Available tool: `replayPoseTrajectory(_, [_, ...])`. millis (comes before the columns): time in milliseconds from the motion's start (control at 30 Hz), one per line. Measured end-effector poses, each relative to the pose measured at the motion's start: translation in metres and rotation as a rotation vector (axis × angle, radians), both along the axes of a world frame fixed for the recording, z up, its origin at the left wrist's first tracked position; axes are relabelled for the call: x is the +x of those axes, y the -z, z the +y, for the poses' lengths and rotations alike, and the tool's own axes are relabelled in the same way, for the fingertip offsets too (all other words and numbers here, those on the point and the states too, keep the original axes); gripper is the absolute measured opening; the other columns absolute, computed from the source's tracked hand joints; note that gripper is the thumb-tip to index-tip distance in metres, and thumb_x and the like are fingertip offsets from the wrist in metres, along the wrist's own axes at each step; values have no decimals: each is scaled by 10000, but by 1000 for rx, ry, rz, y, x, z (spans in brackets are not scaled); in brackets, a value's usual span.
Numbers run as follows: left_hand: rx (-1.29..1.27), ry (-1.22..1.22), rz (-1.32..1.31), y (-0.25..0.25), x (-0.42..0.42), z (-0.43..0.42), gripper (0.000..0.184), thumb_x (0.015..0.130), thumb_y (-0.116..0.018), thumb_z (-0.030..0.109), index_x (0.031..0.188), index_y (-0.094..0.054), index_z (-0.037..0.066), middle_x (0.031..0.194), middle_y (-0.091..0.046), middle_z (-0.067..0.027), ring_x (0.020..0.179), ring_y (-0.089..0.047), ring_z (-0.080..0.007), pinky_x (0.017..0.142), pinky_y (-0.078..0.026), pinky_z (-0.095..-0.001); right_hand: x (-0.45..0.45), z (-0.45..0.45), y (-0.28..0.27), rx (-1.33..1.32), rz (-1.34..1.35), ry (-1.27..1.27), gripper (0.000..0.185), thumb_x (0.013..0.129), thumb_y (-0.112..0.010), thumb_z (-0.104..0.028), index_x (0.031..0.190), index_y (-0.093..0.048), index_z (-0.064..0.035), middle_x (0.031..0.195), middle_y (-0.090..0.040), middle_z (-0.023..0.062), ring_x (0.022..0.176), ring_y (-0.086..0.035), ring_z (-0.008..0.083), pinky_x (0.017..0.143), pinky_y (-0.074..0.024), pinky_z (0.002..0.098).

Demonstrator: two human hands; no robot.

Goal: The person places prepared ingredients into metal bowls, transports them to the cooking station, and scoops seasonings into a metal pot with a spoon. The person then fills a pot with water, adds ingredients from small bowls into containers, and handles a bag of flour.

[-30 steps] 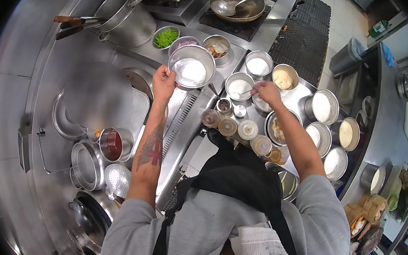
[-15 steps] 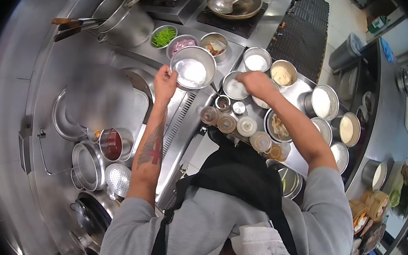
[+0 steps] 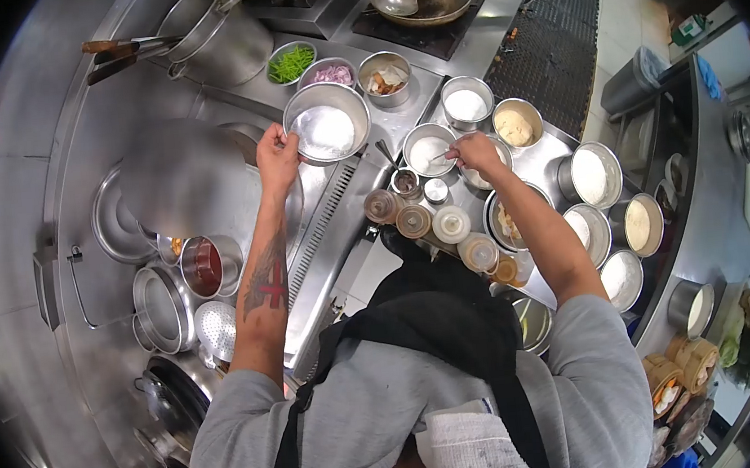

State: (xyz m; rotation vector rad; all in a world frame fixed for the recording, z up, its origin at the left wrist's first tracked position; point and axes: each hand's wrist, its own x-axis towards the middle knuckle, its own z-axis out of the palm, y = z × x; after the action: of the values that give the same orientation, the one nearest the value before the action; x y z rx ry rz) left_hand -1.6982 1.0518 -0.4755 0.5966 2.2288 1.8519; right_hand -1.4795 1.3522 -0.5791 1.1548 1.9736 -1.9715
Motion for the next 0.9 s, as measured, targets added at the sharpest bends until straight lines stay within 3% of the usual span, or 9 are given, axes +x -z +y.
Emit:
replayPoseTrajectory(167, [-27, -6, 21, -5, 1, -2, 238, 861, -586, 62, 701, -410, 53, 608, -478, -11, 469, -521, -83, 415, -475, -253, 15, 24, -4, -190, 73, 137, 255, 913, -451, -67, 1052, -644, 24, 867, -713, 68, 559, -507, 69, 486, -402, 205])
replayPoseTrajectory(367, [-17, 25, 61, 16, -13, 11, 233, 851, -610, 63, 701, -431, 60, 576, -456, 16, 478, -494, -56, 414, -462, -257, 3, 19, -103, -159, 246, 133, 230, 945, -462, -79, 1073, -625, 19, 921, -711, 79, 555, -477, 50, 516, -403, 195])
replayPoseTrajectory(467, [-32, 47, 88, 11, -7, 18, 234, 870, -598, 37, 720, -420, 64, 617, -458, 25, 483, -526, -60, 429, -485, -242, -7, 18, -99, 410, 245, 38, 244, 956, -495, -140, 1019, -660, 27, 870, -718, 88, 590, -545, 83, 551, -446, 225])
replayPoseTrajectory(567, [-49, 70, 118, 6, -9, 21, 227, 885, -587, 47, 728, -424, 71, 636, -477, 25, 498, -526, -58, 433, -489, -241, 6, 20, -48, 388, 104, -112, 278, 954, -506, -182, 989, -655, 49, 832, -710, 98, 641, -600, 105, 584, -476, 253])
replayPoseTrajectory(633, [112, 63, 6, -2, 1, 15, 252, 872, -592, 68, 691, -416, 60, 587, -457, 17, 475, -502, -64, 409, -449, -258, 15, 9, -37, 532, -35, -327, 316, 937, -554, -248, 1059, -629, 34, 830, -699, 155, 684, -647, 195, 635, -508, 323])
replayPoseTrajectory(667, [165, 63, -73, -7, 9, 6, 246, 894, -576, 63, 711, -412, 75, 618, -480, 21, 485, -504, -65, 417, -451, -248, 23, -2, -31, 967, -30, -303, 456, 865, -642, -319, 1152, -588, 31, 895, -680, 220, 792, -663, 368, 743, -525, 460])
replayPoseTrajectory(700, [162, 27, -60, -18, 18, -3, 246, 894, -576, 63, 711, -412, 75, 618, -480, 21, 485, -504, -65, 417, -451, -248, 23, -5, -41, 1093, 29, -295, 584, 835, -688, -384, 1246, -527, -1, 1006, -627, 267, 948, -620, 419, 808, -495, 489])
replayPoseTrajectory(767, [235, -62, -234, -38, 39, -30, 238, 915, -572, 64, 743, -411, 92, 630, -499, 21, 490, -506, -64, 432, -450, -228, 7, 5, -59, 1052, 122, -276, 569, 829, -698, -397, 1229, -556, -18, 1054, -600, 262, 964, -611, 406, 811, -493, 471])
replayPoseTrajectory(900, [376, -200, -247, -78, 97, -120, 212, 949, -568, 100, 780, -441, 117, 662, -548, 17, 504, -518, -61, 438, -431, -207, -19, -1, -135, 1152, 423, -363, 447, 849, -696, -356, 1160, -622, -43, 1022, -643, 175, 886, -630, 351, 782, -498, 437])
